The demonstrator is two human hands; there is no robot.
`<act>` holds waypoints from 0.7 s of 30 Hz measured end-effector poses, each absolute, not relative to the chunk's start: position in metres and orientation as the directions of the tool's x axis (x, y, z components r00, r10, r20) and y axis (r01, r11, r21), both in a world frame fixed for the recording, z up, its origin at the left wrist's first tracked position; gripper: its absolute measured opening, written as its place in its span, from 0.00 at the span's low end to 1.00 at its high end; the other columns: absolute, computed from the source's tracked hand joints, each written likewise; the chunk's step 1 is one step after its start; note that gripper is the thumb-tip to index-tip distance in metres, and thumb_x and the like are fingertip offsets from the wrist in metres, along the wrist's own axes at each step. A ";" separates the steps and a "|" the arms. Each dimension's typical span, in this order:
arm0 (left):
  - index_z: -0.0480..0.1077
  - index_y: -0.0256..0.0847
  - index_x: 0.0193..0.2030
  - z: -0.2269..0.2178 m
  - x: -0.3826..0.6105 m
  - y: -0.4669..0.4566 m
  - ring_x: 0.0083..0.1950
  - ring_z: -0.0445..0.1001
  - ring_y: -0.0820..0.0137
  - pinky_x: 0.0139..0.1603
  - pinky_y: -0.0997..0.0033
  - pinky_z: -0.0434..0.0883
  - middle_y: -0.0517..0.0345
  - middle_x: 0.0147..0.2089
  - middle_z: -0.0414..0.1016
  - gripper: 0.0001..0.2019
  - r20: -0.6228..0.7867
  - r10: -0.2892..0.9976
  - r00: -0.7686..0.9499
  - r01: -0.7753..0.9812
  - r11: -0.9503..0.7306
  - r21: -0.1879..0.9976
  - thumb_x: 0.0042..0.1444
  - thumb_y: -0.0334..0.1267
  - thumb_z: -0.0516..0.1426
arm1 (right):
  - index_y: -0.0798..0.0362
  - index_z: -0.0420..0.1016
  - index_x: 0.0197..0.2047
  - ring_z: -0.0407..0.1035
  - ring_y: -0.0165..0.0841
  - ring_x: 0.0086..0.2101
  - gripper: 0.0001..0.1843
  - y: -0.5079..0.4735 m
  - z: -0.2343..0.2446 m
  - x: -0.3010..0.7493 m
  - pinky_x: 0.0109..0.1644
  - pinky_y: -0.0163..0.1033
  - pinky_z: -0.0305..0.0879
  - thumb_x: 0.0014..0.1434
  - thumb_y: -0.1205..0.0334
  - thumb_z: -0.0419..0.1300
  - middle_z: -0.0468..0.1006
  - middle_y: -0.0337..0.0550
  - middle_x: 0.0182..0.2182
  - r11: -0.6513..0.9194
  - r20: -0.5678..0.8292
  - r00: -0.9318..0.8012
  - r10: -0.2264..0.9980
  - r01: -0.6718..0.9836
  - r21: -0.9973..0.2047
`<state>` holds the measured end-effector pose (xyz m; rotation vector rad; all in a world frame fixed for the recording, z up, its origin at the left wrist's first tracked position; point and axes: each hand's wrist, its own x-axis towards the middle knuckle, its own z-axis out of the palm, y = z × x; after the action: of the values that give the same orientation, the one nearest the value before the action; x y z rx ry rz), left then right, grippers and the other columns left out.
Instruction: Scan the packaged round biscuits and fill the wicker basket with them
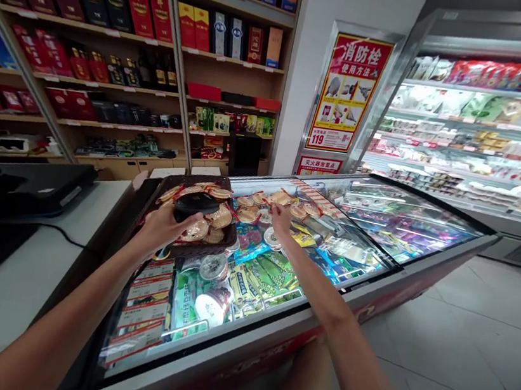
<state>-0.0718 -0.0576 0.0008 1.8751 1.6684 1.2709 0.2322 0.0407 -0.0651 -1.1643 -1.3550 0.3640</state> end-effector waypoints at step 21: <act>0.72 0.40 0.29 0.013 -0.099 -0.100 0.26 0.74 0.62 0.24 0.70 0.63 0.54 0.20 0.74 0.27 0.383 0.905 -0.185 0.598 -0.206 0.774 0.48 0.67 0.60 | 0.48 0.82 0.50 0.76 0.38 0.48 0.18 -0.028 -0.059 0.114 0.57 0.43 0.69 0.67 0.50 0.55 0.82 0.45 0.49 0.702 0.710 -0.052 0.702 0.217 -0.678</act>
<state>-0.0993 -0.0997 0.0129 1.7608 1.7367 1.3430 0.1136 -0.0278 -0.0591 -0.7630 -1.6132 0.4647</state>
